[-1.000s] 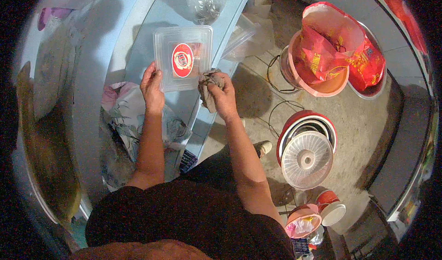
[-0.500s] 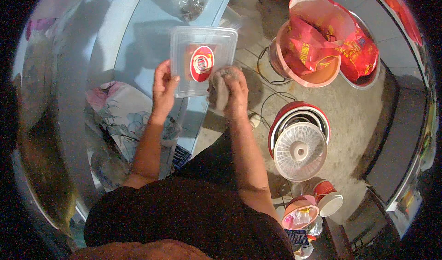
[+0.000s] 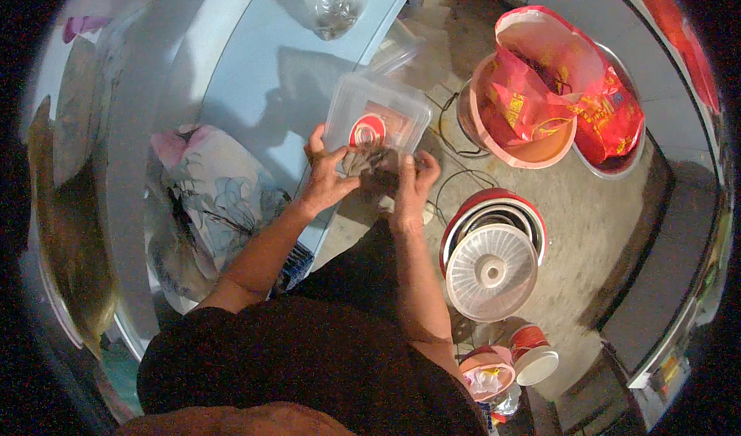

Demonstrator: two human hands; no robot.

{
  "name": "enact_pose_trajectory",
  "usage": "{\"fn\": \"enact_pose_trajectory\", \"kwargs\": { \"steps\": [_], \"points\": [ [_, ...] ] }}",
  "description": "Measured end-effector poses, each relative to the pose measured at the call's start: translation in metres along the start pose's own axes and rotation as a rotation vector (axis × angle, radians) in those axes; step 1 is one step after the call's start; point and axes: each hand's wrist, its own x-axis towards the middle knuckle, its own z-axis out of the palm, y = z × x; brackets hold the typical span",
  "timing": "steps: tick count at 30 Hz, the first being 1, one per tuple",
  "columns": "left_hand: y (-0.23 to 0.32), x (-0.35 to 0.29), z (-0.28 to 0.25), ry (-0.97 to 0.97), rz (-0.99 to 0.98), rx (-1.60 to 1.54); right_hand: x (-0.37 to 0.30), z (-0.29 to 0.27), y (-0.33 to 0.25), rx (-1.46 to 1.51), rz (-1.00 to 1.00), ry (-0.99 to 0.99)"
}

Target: The person cleans a cluttered kitchen area by wiping a shelf with a cloth and organizing various items. They handle a plastic basket, metal bowls, a red basin, and a plastic container, moving them to the floor or rearranging them. The person also washes a metal bowl in the sink using a steel wool scrubber and water.

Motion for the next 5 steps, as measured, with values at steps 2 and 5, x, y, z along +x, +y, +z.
{"fn": "enact_pose_trajectory", "kwargs": {
  "steps": [2,5],
  "points": [
    [-0.014,-0.015,0.011,-0.026,0.002,-0.021,0.002,-0.016,-0.013,-0.145,-0.049,0.058],
    [-0.016,-0.027,0.017,-0.081,-0.007,-0.102,0.016,-0.032,-0.011,-0.511,-0.003,-0.016]
  ]
}}
